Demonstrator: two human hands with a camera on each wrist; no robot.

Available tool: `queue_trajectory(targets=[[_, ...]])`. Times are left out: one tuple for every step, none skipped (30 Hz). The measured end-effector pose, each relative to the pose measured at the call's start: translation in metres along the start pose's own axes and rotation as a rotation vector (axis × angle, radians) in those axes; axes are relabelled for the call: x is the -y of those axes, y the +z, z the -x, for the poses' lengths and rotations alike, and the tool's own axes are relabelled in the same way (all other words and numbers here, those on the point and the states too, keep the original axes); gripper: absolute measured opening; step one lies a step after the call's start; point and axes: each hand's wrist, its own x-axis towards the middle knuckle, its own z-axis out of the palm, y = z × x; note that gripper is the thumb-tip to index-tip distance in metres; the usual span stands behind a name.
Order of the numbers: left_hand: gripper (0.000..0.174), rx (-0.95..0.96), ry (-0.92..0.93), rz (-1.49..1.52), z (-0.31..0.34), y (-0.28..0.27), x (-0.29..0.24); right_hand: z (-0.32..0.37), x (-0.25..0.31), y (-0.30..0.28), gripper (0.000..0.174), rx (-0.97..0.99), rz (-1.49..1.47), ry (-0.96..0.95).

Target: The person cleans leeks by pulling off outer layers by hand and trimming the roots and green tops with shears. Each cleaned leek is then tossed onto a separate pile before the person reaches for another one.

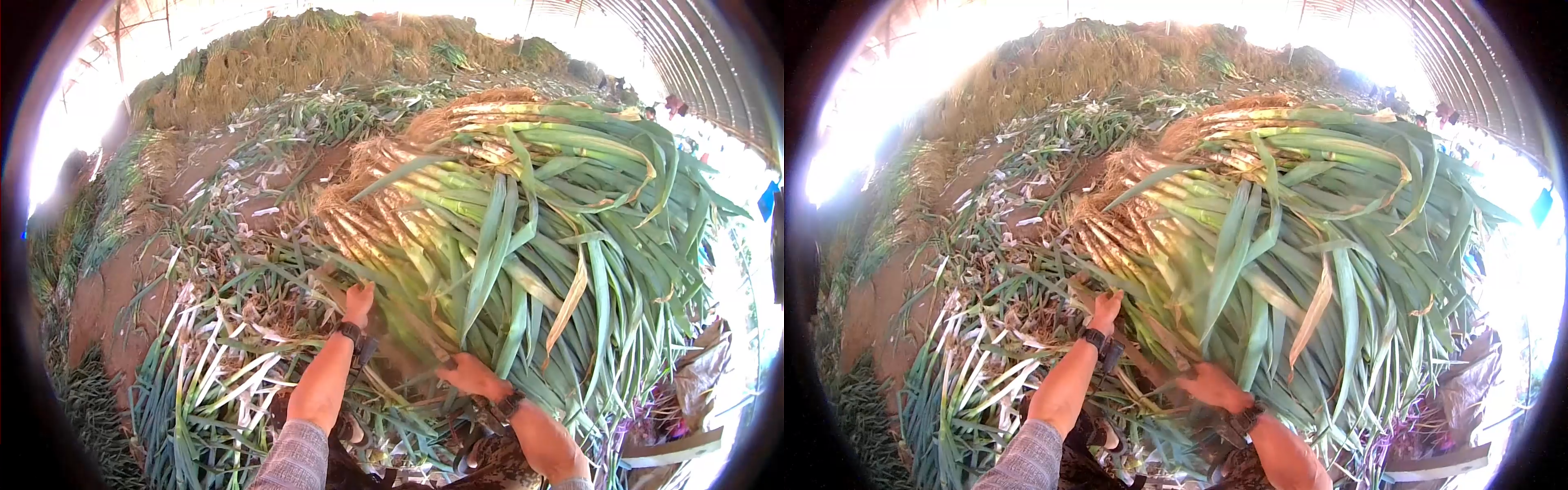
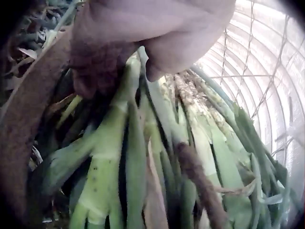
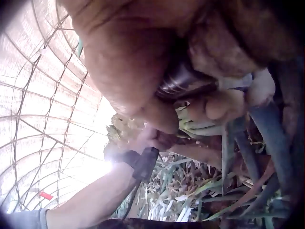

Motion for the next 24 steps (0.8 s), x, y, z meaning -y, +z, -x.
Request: queue_trajectory(targets=[[0.065, 0.038, 0.011, -0.027, -0.003, -0.001, 0.000, 0.001, -0.004, 0.000, 0.051, -0.023, 0.027, -0.009], [0.062, 0.071, 0.021, -0.052, -0.005, -0.003, 0.000, 0.005, -0.004, -0.003, 0.051, -0.018, 0.035, -0.013], [0.062, 0.058, 0.017, -0.048, -0.004, -0.006, 0.005, 0.014, 0.002, -0.004, 0.050, -0.033, 0.015, -0.008], [0.060, 0.153, -0.002, -0.028, 0.000, -0.008, 0.011, 0.019, 0.005, -0.004, 0.050, -0.044, -0.005, -0.005], [0.057, 0.243, -0.019, -0.006, 0.005, -0.010, 0.018, 0.017, 0.001, -0.003, 0.050, -0.026, 0.004, -0.018], [0.059, 0.227, -0.006, -0.004, 0.021, -0.006, 0.030, 0.014, -0.009, -0.002, 0.050, -0.028, 0.065, -0.015], [0.061, 0.211, 0.007, -0.003, 0.038, -0.002, 0.042, 0.011, -0.019, 0.000, 0.050, -0.028, 0.128, -0.015], [0.071, 0.173, 0.026, 0.017, 0.069, -0.003, 0.035, 0.010, -0.028, 0.002, 0.050, -0.005, 0.146, -0.035], [0.077, 0.260, -0.048, 0.114, 0.078, -0.007, 0.039, 0.013, -0.029, 0.004, 0.050, -0.052, 0.220, -0.064], [0.077, 0.239, -0.054, 0.125, 0.082, -0.011, 0.042, 0.016, -0.030, 0.007, 0.050, -0.100, 0.291, -0.086], [0.076, 0.295, -0.057, 0.154, 0.089, -0.012, 0.050, 0.023, -0.035, 0.006, 0.048, -0.086, 0.308, -0.131], [0.076, 0.360, -0.080, 0.185, 0.106, -0.011, 0.060, 0.031, -0.032, 0.009, 0.048, -0.052, 0.315, -0.102], [0.066, 0.372, -0.194, 0.221, 0.145, -0.015, 0.030, 0.037, -0.028, 0.009, 0.047, -0.099, 0.361, -0.111], [0.066, 0.381, -0.229, 0.237, 0.150, -0.011, 0.038, 0.043, -0.026, 0.009, 0.047, -0.151, 0.409, -0.119], [0.060, 0.444, -0.139, 0.305, 0.153, -0.011, 0.051, 0.043, -0.034, 0.011, 0.049, -0.194, 0.478, -0.164], [0.054, 0.501, -0.033, 0.372, 0.151, -0.010, 0.063, 0.045, -0.042, 0.015, 0.049, -0.186, 0.483, -0.143], [0.054, 0.510, -0.044, 0.381, 0.147, -0.007, 0.075, 0.046, -0.047, 0.016, 0.051, -0.181, 0.558, -0.141], [0.049, 0.490, -0.056, 0.453, 0.140, -0.003, 0.086, 0.049, -0.049, 0.017, 0.053, -0.179, 0.633, -0.142], [0.045, 0.469, -0.066, 0.526, 0.135, 0.000, 0.091, 0.054, -0.046, 0.017, 0.056, -0.181, 0.632, -0.149], [0.045, 0.475, -0.069, 0.535, 0.129, 0.000, 0.096, 0.055, -0.046, 0.017, 0.056, -0.182, 0.641, -0.141], [0.043, 0.463, -0.099, 0.497, 0.125, -0.002, 0.094, 0.054, -0.046, 0.018, 0.056, -0.177, 0.649, -0.135], [0.043, 0.451, -0.128, 0.457, 0.124, -0.002, 0.092, 0.053, -0.045, 0.019, 0.056, -0.173, 0.655, -0.129], [0.044, 0.421, -0.142, 0.456, 0.125, 0.000, 0.092, 0.051, -0.043, 0.019, 0.056, -0.161, 0.645, -0.109], [0.044, 0.425, -0.143, 0.460, 0.120, 0.006, 0.100, 0.048, -0.041, 0.021, 0.056, -0.162, 0.649, -0.105]])
